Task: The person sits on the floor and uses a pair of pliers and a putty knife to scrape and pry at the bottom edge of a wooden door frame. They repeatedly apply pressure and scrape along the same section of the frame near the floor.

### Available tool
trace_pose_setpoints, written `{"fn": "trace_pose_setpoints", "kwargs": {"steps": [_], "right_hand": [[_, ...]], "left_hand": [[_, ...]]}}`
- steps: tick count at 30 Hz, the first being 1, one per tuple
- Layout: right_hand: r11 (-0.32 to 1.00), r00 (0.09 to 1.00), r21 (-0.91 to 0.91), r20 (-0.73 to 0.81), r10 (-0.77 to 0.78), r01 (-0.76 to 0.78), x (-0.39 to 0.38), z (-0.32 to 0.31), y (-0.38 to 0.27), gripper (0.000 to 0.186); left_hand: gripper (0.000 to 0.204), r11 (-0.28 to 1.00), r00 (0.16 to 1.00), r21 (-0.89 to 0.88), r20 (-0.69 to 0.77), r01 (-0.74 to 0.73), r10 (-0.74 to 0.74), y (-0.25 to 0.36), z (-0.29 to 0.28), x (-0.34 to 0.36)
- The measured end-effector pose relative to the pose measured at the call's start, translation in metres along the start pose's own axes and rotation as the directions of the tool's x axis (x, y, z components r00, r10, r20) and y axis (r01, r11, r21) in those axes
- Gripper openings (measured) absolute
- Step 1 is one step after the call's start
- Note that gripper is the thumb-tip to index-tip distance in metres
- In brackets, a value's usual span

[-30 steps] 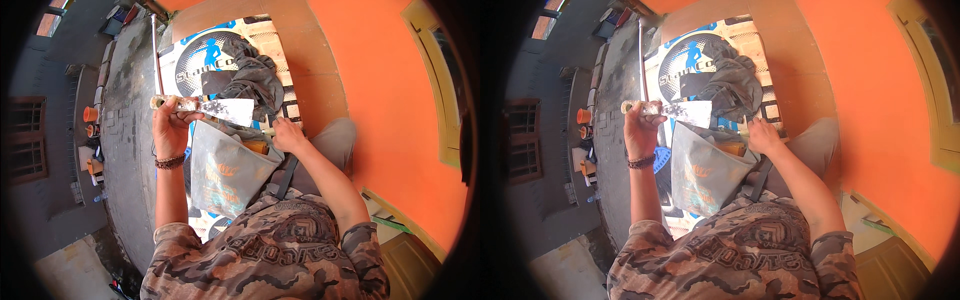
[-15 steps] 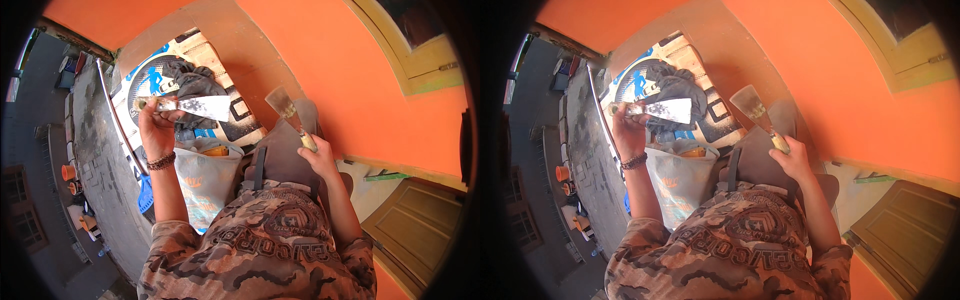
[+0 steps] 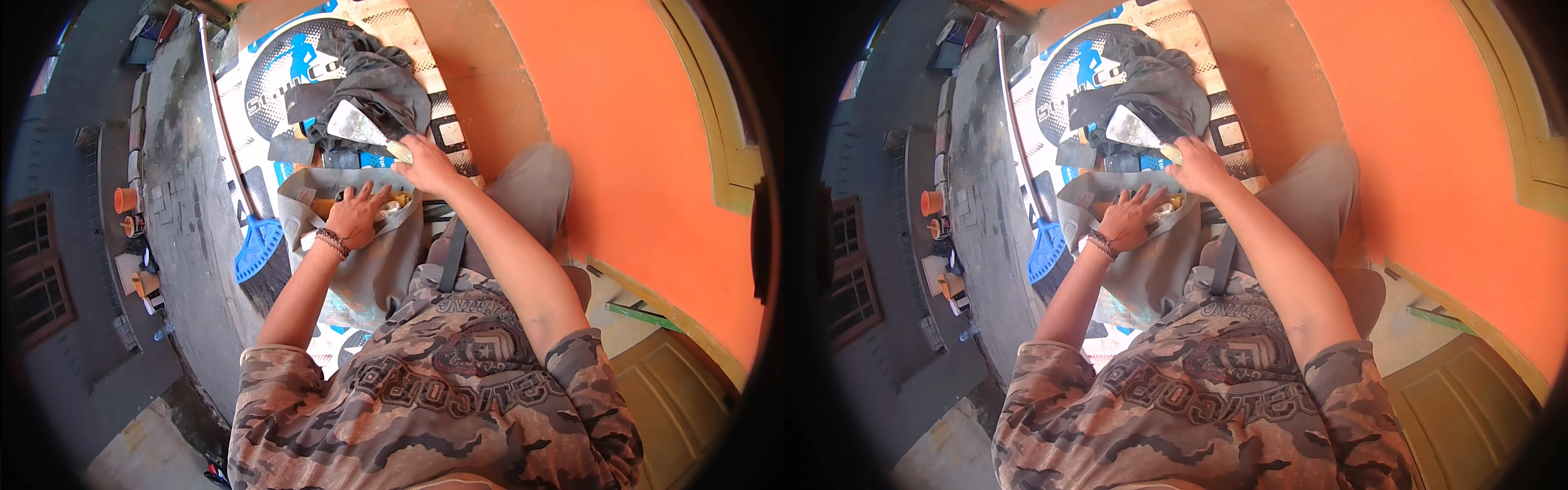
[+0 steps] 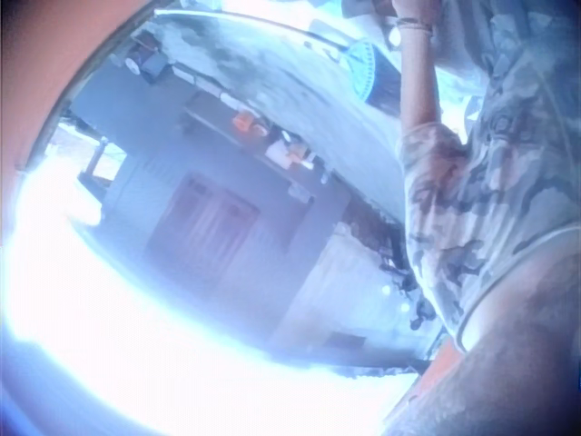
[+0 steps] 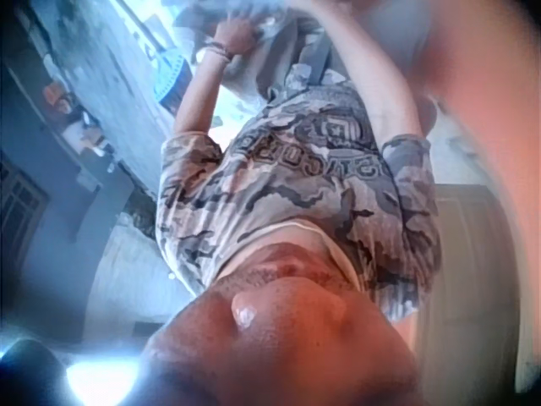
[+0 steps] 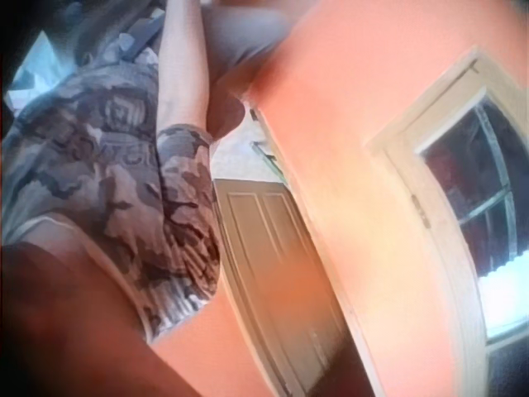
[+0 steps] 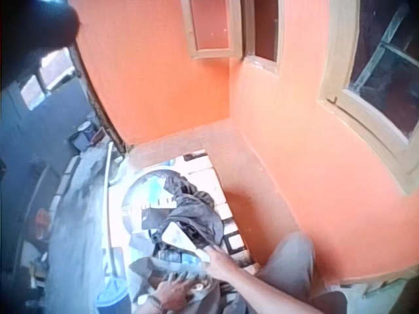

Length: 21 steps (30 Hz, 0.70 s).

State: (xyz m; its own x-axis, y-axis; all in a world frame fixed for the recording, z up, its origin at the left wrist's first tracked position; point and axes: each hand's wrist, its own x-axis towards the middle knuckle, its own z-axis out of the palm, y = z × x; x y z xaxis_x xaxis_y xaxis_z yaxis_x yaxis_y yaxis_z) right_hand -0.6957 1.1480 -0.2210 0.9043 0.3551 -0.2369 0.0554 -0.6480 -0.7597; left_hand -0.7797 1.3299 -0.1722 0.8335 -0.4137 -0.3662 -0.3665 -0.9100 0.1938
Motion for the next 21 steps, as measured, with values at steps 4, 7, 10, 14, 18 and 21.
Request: {"fn": "trace_pose_setpoints", "kwargs": {"steps": [4, 7, 10, 14, 18, 21], "right_hand": [[0.928, 0.989, -0.369, -0.116, -0.092, 0.043, -0.001, -0.006, -0.001, 0.040], [0.886, 0.929, -0.462, 0.314, 0.195, -0.030, -0.028, -0.018, 0.000, 0.036], [0.796, 0.934, -0.571, 0.356, 0.020, 0.200, -0.055, 0.004, 0.019, 0.034], [0.761, 0.909, -0.577, 0.414, -0.042, 0.298, -0.044, 0.017, 0.027, 0.037], [0.724, 0.865, -0.526, 0.462, -0.197, 0.446, -0.053, 0.002, 0.014, 0.032], [0.722, 0.927, -0.606, 0.349, -0.138, 0.335, -0.058, 0.007, 0.008, 0.037]], "left_hand": [[0.046, 0.996, 0.997, -0.089, 0.080, -0.009, 0.017, -0.009, -0.004, 0.001], [0.034, 0.982, 1.000, -0.188, -0.008, -0.003, 0.002, -0.024, -0.006, -0.009], [0.026, 0.969, 0.998, -0.240, 0.007, 0.055, -0.055, -0.026, -0.014, -0.010], [0.023, 0.963, 0.993, -0.262, -0.072, 0.069, -0.091, -0.028, -0.015, -0.013], [0.024, 0.920, 0.949, -0.388, -0.267, 0.053, -0.168, -0.013, -0.051, -0.024], [0.025, 0.915, 0.915, -0.404, -0.379, -0.025, -0.142, -0.004, -0.085, -0.028]]}}
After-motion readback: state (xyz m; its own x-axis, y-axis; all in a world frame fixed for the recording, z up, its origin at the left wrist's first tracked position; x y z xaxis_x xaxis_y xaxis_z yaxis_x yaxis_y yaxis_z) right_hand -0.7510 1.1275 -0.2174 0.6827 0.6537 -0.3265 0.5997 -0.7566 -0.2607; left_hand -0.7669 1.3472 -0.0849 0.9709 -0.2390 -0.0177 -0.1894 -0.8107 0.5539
